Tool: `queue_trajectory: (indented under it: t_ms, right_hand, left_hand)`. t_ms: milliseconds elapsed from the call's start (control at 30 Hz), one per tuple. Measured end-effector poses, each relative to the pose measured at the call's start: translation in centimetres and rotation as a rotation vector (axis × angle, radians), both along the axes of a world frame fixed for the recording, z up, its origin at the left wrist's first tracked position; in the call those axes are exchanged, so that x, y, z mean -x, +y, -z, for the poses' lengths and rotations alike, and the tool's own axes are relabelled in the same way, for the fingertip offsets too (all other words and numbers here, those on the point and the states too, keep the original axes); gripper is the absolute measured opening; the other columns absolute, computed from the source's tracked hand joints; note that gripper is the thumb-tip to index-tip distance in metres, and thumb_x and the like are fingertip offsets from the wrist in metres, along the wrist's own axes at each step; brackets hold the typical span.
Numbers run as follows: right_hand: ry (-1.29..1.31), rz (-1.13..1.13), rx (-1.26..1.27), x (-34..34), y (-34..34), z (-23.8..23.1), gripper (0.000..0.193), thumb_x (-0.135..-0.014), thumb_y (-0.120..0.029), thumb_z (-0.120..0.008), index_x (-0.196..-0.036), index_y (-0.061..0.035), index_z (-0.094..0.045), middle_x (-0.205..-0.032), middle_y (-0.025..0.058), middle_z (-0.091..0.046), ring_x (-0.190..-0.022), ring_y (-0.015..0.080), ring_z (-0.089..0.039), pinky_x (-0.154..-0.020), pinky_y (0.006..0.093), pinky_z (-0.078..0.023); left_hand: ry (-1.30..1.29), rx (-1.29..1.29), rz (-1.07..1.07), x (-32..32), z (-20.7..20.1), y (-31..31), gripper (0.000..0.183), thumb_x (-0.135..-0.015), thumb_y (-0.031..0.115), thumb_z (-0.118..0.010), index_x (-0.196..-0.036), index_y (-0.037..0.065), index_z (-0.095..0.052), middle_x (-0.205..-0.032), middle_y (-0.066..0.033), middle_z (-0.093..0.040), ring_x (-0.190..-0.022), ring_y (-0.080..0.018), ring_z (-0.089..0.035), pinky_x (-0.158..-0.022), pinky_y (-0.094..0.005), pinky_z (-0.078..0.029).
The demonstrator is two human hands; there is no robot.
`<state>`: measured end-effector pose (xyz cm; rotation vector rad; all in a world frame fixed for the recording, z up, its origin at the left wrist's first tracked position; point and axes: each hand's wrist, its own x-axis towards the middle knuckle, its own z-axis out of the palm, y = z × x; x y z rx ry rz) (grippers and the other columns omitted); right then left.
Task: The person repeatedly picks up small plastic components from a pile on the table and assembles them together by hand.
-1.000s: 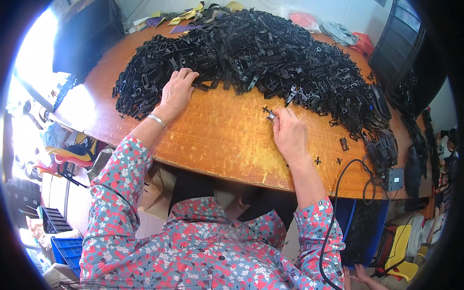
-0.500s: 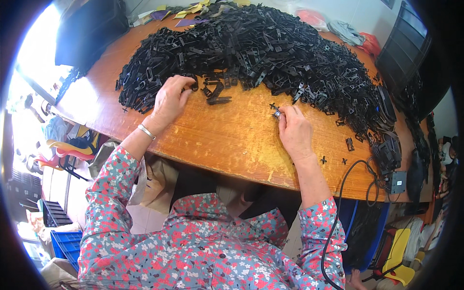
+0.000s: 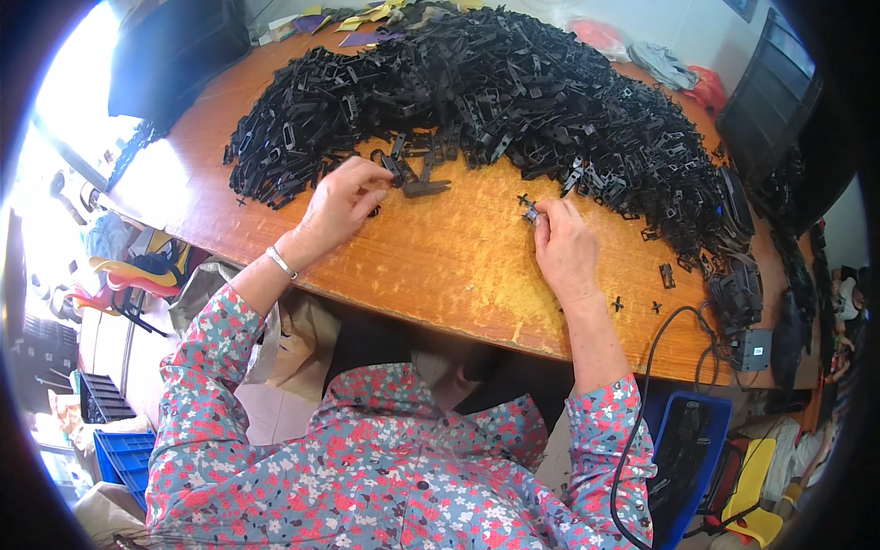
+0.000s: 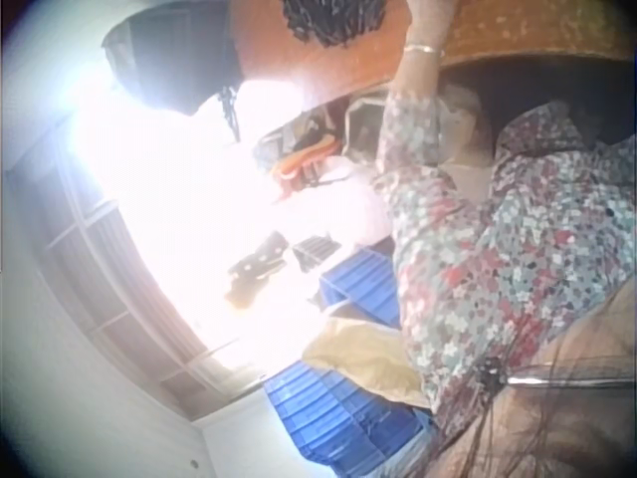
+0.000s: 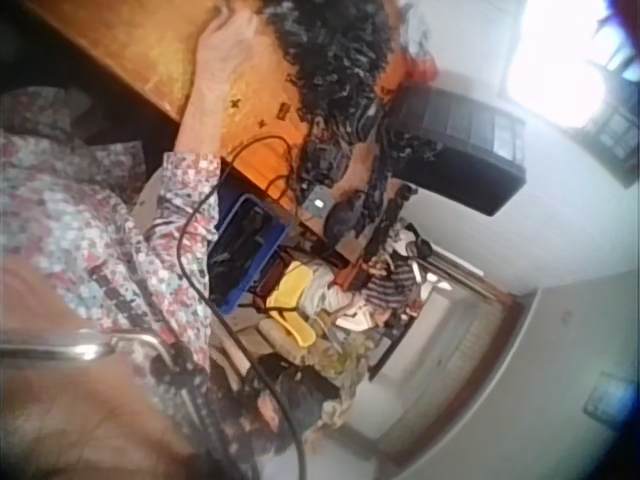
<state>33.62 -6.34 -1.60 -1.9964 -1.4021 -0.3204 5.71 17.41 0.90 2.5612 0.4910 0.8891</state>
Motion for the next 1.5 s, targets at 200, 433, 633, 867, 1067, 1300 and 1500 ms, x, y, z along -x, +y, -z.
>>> queue_trajectory:
  t_ms: [200,433,633,867,1067,1300,1500]
  right_hand:
    - [0.001,0.002,0.006,-0.1,0.1,0.2,0.013,-0.096,-0.01,-0.066,-0.109,-0.0076,-0.068,-0.103,0.0119,-0.071,-0.088,0.038,-0.07,-0.074,0.0466,-0.056]
    - [0.061,0.014,0.014,0.2,0.1,-0.3,0.011,-0.095,-0.011,-0.068,-0.106,-0.0064,-0.069,-0.102,0.0124,-0.071,-0.084,0.0365,-0.071,-0.072,0.0451,-0.055]
    - [0.198,0.059,-0.005,0.1,-0.4,-0.8,0.01,-0.093,-0.012,-0.073,-0.098,-0.0028,-0.071,-0.093,0.0124,-0.071,-0.075,0.0273,-0.07,-0.068,0.0399,-0.054]
    - [0.937,-0.188,-0.193,6.1,-1.4,-5.2,0.01,-0.098,-0.009,-0.073,-0.102,-0.0001,-0.073,-0.078,0.0008,-0.068,-0.061,0.0065,-0.059,-0.056,0.0239,-0.047]
    - [1.075,-0.275,-0.318,8.4,-3.0,-5.7,0.014,-0.101,-0.012,-0.072,-0.099,0.0011,-0.069,-0.073,-0.0017,-0.066,-0.059,0.0029,-0.055,-0.052,0.0213,-0.042]
    - [1.01,-0.266,-0.29,8.8,-3.6,-5.4,0.014,-0.099,-0.011,-0.074,-0.094,-0.0007,-0.067,-0.072,-0.0026,-0.064,-0.06,0.0023,-0.055,-0.053,0.021,-0.042]
    - [0.847,-0.229,-0.302,9.0,-2.8,-4.3,0.017,-0.094,-0.011,-0.08,-0.094,-0.0015,-0.066,-0.074,-0.0022,-0.065,-0.066,0.0033,-0.055,-0.058,0.0227,-0.044]
  left_hand:
    - [-0.015,0.205,-0.153,2.3,-1.2,-0.1,0.02,-0.097,0.01,-0.073,-0.115,0.001,-0.071,-0.103,-0.0121,-0.069,-0.094,-0.0232,-0.071,-0.081,-0.0335,-0.058]
    - [0.186,-0.104,-0.039,3.4,0.0,-0.9,0.021,-0.092,0.011,-0.078,-0.109,0.001,-0.072,-0.097,-0.0102,-0.069,-0.091,-0.0219,-0.07,-0.075,-0.0316,-0.058]
    - [0.045,0.813,0.011,0.0,-0.6,-3.3,0.019,-0.094,0.012,-0.08,-0.105,0.001,-0.068,-0.098,-0.0044,-0.073,-0.088,-0.012,-0.067,-0.08,-0.0267,-0.055]
    - [-0.259,1.19,0.397,-5.8,-1.8,-8.5,0.014,-0.099,0.011,-0.075,-0.108,0.005,-0.067,-0.101,-0.0021,-0.072,-0.1,-0.0141,-0.071,-0.093,-0.0306,-0.059]
    - [-0.357,1.255,0.495,-7.1,-1.5,-12.2,0.016,-0.096,0.009,-0.077,-0.108,0.005,-0.066,-0.104,-0.0023,-0.071,-0.099,-0.0125,-0.07,-0.091,-0.0296,-0.06]
    - [-0.502,1.194,0.483,-7.3,-1.7,-14.2,0.025,-0.092,0.0,-0.08,-0.111,0.004,-0.064,-0.107,-0.0029,-0.07,-0.097,-0.0099,-0.067,-0.092,-0.0275,-0.058]
    - [-0.476,1.128,0.454,-6.7,-0.6,-15.0,0.034,-0.096,0.001,-0.075,-0.127,0.001,-0.063,-0.113,-0.0048,-0.071,-0.103,-0.0109,-0.067,-0.094,-0.028,-0.058]
